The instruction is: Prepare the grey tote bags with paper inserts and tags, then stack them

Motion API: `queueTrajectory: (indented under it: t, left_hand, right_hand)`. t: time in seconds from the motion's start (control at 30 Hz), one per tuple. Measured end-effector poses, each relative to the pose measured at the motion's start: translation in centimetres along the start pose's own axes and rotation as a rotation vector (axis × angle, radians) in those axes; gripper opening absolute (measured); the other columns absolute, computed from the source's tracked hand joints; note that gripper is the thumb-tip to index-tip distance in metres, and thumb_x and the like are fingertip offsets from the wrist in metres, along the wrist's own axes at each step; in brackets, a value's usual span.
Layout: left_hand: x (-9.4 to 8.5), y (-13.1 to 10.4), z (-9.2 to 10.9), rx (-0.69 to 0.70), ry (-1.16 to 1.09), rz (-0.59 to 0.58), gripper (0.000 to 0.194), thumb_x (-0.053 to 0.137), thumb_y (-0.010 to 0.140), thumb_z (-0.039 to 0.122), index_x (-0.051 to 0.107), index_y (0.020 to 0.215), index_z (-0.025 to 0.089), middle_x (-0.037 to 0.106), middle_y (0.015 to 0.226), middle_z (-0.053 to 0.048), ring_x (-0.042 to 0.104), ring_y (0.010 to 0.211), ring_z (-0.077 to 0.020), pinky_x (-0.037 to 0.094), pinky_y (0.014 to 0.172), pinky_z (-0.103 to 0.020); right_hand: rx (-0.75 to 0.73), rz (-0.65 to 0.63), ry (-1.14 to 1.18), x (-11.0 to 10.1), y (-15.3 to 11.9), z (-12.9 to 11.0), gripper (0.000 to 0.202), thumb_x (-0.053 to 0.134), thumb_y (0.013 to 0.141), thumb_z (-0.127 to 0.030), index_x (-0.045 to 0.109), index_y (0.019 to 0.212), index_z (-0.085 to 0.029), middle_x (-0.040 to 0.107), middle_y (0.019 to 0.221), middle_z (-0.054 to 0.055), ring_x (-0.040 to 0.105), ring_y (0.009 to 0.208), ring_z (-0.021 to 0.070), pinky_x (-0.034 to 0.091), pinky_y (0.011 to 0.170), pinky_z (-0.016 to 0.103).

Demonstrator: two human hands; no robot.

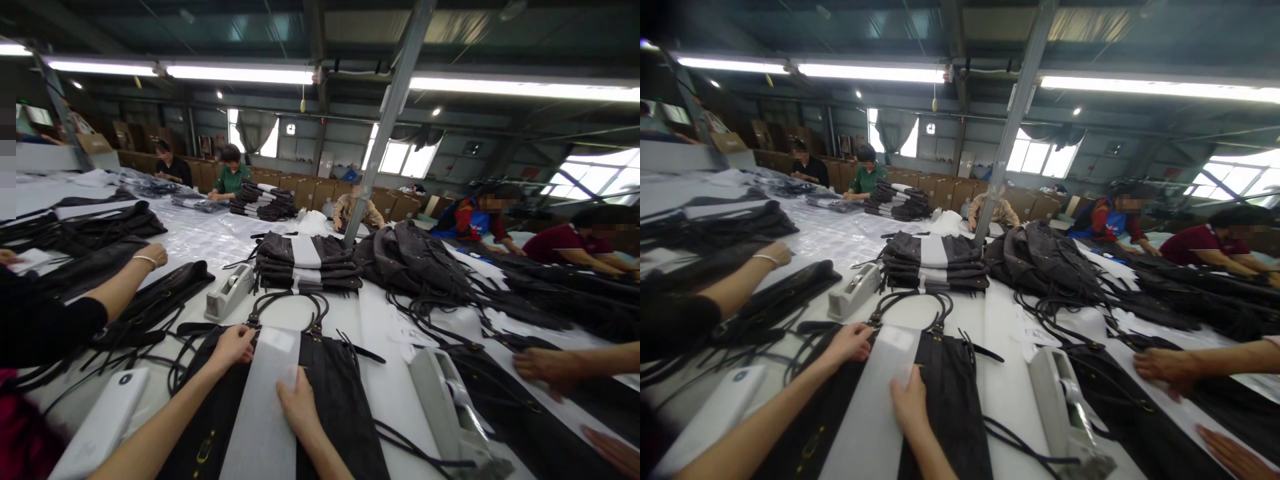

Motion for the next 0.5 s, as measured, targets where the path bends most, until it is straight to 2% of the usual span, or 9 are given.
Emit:
queueTrajectory:
  t: [0.07,0.13,0.2,0.27,0.3,0.37,0.43,0.5]
  left_hand:
    - [0.0,-2.3,0.8,0.204,0.190,0.016,0.051,0.058,0.078,0.050,0.057,0.117,0.016,0.068,0.104,-0.013,0.062,0.101,-0.0284,0.048,0.090,-0.042]
    - [1.2,-5.0,0.5,0.419,0.516,-0.023,0.063,0.056,0.079,0.053,0.046,0.134,0.026,0.051,0.136,-0.011,0.041,0.129,-0.0337,0.031,0.106,-0.052]
    - [2.8,-7.1,-1.4,0.511,0.849,-0.096,0.065,0.050,0.081,0.056,0.035,0.141,0.034,0.028,0.152,-0.007,0.022,0.138,-0.0398,0.018,0.107,-0.064]
    - [3.6,-8.3,-3.9,0.502,1.014,-0.163,0.062,0.044,0.084,0.056,0.030,0.142,0.039,0.017,0.155,-0.003,0.016,0.139,-0.0398,0.016,0.106,-0.065]
    - [3.6,-8.5,-4.9,0.510,1.043,-0.177,0.060,0.040,0.087,0.055,0.028,0.143,0.038,0.016,0.155,-0.003,0.017,0.140,-0.0373,0.019,0.107,-0.062]
    - [2.6,-8.6,-6.0,0.543,1.062,-0.135,0.059,0.036,0.089,0.052,0.028,0.144,0.033,0.020,0.154,-0.005,0.021,0.140,-0.0325,0.025,0.109,-0.054]
    - [0.6,-8.7,-6.4,0.589,1.080,-0.025,0.059,0.037,0.089,0.051,0.032,0.143,0.029,0.028,0.152,-0.007,0.023,0.139,-0.0313,0.028,0.108,-0.051]
    - [-2.1,-9.2,-6.4,0.649,1.105,0.134,0.058,0.043,0.085,0.050,0.037,0.141,0.032,0.034,0.149,-0.005,0.023,0.139,-0.0326,0.026,0.108,-0.053]
  right_hand:
    - [-0.042,0.042,-0.069,0.2,-0.6,-0.8,0.051,0.051,0.074,-0.020,0.047,0.124,-0.014,0.067,0.108,0.012,0.065,0.096,0.0248,0.050,0.085,0.034]
    - [-0.074,0.029,-0.146,0.5,-1.3,-1.6,0.062,0.049,0.078,-0.020,0.033,0.137,-0.011,0.065,0.113,0.015,0.064,0.100,0.0249,0.050,0.086,0.034]
    - [-0.087,0.011,-0.285,0.3,-2.1,-2.5,0.065,0.048,0.080,-0.021,0.028,0.141,-0.010,0.062,0.116,0.017,0.062,0.103,0.0267,0.049,0.087,0.036]
    - [-0.091,0.018,-0.477,-0.9,-3.2,-3.5,0.065,0.049,0.080,-0.021,0.030,0.142,-0.012,0.059,0.119,0.018,0.062,0.103,0.0286,0.050,0.086,0.038]
    - [-0.112,0.040,-0.573,-1.9,-3.8,-3.9,0.065,0.049,0.079,-0.020,0.032,0.142,-0.014,0.057,0.122,0.017,0.061,0.105,0.0294,0.049,0.087,0.040]
    - [-0.185,0.125,-0.723,-4.9,-5.5,-4.4,0.063,0.050,0.079,-0.021,0.036,0.141,-0.019,0.053,0.128,0.015,0.055,0.112,0.0306,0.046,0.093,0.043]
    - [-0.267,0.271,-0.794,-8.8,-7.7,-3.9,0.059,0.050,0.082,-0.028,0.038,0.140,-0.021,0.049,0.133,0.013,0.047,0.121,0.0312,0.040,0.101,0.046]
    - [-0.276,0.425,-0.809,-12.7,-10.3,-2.1,0.056,0.049,0.084,-0.035,0.040,0.138,-0.020,0.049,0.134,0.013,0.044,0.123,0.0325,0.038,0.103,0.049]
Point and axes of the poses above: each hand's wrist, its own y-axis towards the middle knuckle, its own x-axis out of the palm, z = x × y, the point moved 5 cm from there along y, towards the middle knuckle
